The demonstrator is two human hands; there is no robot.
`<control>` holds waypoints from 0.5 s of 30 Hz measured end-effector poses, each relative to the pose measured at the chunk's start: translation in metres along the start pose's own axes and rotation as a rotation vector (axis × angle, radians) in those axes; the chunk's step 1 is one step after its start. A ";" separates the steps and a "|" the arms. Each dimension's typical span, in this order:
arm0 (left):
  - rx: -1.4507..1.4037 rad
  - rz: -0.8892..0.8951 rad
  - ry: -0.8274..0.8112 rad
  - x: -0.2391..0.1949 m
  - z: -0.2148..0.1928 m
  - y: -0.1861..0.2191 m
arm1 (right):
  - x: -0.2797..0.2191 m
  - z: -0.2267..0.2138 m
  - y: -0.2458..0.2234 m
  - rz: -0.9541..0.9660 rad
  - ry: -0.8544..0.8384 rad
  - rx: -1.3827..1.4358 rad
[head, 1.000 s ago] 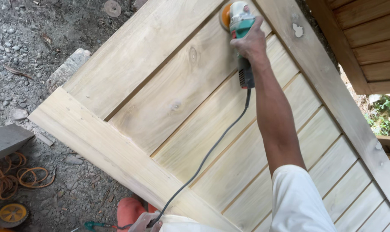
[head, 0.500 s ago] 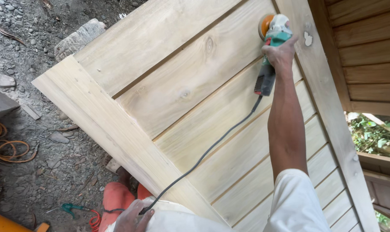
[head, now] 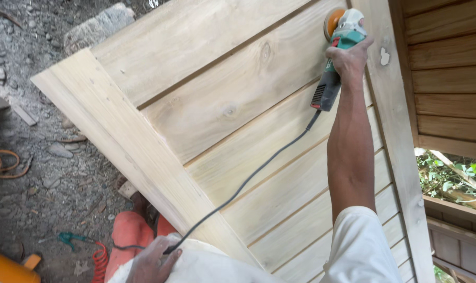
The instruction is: The person uses an electric orbital sander to smooth the surface of a large wooden door or panel. They systematically move the sander across the flat panels and along the frame edges, occasionally using their left hand to steady the wood or guide the tool.
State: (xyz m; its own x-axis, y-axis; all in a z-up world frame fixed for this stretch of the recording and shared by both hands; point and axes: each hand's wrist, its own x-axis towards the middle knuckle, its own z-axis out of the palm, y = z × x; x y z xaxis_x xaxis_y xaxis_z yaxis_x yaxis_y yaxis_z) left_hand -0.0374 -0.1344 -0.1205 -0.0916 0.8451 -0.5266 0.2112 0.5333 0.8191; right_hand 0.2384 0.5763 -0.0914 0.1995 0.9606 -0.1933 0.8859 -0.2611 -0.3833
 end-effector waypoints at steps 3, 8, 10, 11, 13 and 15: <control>0.026 -0.071 0.003 0.001 -0.015 0.016 | -0.023 0.014 -0.009 -0.183 0.015 0.092; 0.058 -0.219 -0.046 0.000 -0.053 0.024 | -0.117 0.024 -0.005 -0.138 -0.053 -0.025; 0.066 -0.268 -0.057 0.000 -0.063 0.026 | -0.160 0.029 -0.007 -0.169 -0.102 -0.052; 0.052 -0.259 -0.049 0.002 -0.068 0.027 | -0.181 0.034 -0.009 -0.164 -0.128 -0.098; 0.043 -0.250 -0.046 0.006 -0.072 0.031 | -0.225 0.044 -0.017 -0.178 -0.189 -0.147; 0.049 -0.257 -0.059 0.009 -0.072 0.035 | -0.265 0.049 -0.027 -0.174 -0.275 -0.160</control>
State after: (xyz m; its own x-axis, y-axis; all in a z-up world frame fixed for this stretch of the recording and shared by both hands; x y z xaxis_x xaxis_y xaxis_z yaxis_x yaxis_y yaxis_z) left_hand -0.1012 -0.1055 -0.0806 -0.0922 0.6777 -0.7295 0.2354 0.7267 0.6453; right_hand 0.1411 0.3238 -0.0745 -0.0612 0.9223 -0.3816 0.9553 -0.0567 -0.2902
